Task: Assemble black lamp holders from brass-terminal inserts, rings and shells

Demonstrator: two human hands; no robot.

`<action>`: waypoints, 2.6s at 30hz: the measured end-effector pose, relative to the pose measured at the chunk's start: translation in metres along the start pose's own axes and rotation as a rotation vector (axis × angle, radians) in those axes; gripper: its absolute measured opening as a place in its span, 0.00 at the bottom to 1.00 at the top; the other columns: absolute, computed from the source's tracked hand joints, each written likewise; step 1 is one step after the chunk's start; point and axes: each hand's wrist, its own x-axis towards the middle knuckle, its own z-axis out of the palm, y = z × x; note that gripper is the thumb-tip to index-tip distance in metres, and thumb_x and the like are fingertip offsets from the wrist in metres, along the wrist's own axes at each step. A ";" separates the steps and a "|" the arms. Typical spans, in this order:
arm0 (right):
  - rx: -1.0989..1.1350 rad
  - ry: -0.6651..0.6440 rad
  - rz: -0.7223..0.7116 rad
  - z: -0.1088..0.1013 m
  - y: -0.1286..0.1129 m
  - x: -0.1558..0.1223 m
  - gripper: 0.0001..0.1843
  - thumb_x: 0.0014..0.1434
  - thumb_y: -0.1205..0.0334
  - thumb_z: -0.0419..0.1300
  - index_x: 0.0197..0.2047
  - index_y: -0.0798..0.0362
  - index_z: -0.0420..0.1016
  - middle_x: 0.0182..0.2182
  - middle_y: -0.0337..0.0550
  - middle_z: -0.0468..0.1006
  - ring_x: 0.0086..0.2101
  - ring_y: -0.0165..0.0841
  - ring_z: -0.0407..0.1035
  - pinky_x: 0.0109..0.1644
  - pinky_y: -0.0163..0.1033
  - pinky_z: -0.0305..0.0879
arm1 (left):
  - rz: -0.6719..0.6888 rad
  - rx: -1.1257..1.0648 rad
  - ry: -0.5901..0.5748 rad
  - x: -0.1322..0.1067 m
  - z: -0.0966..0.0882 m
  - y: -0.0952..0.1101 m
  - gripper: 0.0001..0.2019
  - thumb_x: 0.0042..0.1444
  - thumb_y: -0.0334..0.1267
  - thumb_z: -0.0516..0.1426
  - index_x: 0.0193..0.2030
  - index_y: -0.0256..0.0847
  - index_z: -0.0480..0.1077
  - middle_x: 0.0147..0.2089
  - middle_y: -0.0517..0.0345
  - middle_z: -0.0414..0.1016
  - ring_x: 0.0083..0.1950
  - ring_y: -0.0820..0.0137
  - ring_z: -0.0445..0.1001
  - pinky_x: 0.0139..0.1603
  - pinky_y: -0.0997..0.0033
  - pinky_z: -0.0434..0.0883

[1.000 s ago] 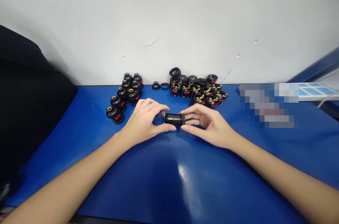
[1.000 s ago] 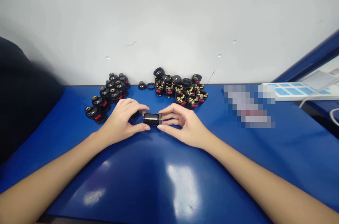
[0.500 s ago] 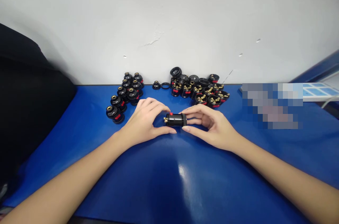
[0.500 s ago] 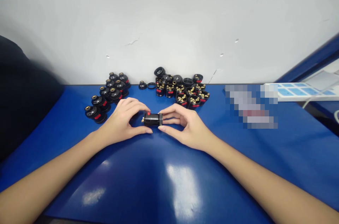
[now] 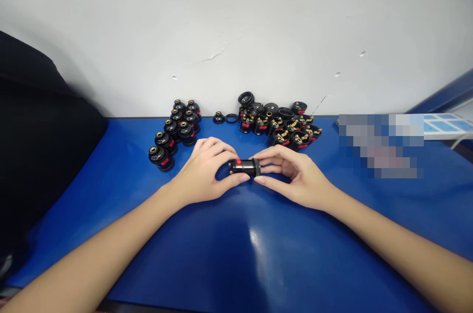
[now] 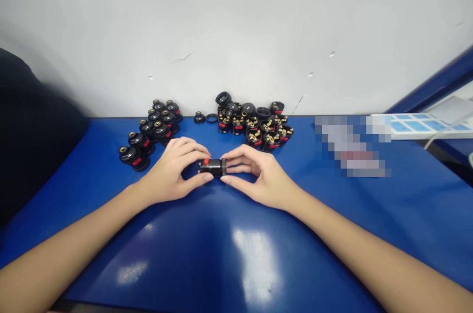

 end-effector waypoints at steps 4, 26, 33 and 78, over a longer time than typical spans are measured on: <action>-0.021 -0.004 0.000 -0.001 0.001 -0.001 0.21 0.62 0.59 0.76 0.56 0.50 0.79 0.50 0.49 0.86 0.50 0.44 0.86 0.60 0.55 0.84 | 0.011 -0.034 0.006 0.000 0.001 -0.001 0.10 0.73 0.47 0.60 0.48 0.43 0.76 0.55 0.52 0.83 0.58 0.59 0.75 0.65 0.51 0.64; -0.070 -0.005 -0.073 -0.001 0.001 -0.002 0.19 0.64 0.63 0.74 0.57 0.49 0.79 0.50 0.46 0.85 0.50 0.40 0.85 0.60 0.48 0.85 | -0.018 -0.050 -0.071 -0.002 0.000 -0.001 0.19 0.71 0.51 0.62 0.59 0.41 0.73 0.61 0.48 0.78 0.64 0.56 0.73 0.69 0.49 0.60; -0.081 -0.013 -0.064 -0.002 0.001 -0.002 0.19 0.64 0.63 0.75 0.57 0.49 0.79 0.50 0.45 0.85 0.50 0.39 0.85 0.60 0.46 0.85 | 0.032 -0.057 -0.027 -0.001 0.002 -0.003 0.16 0.69 0.46 0.65 0.57 0.43 0.72 0.62 0.48 0.79 0.64 0.57 0.74 0.69 0.51 0.62; -0.102 -0.038 -0.065 0.000 -0.002 -0.003 0.18 0.64 0.61 0.74 0.56 0.49 0.79 0.50 0.47 0.83 0.50 0.42 0.85 0.59 0.50 0.85 | -0.013 -0.032 -0.108 0.001 0.000 0.001 0.15 0.73 0.53 0.59 0.49 0.43 0.76 0.53 0.53 0.84 0.56 0.59 0.76 0.67 0.49 0.59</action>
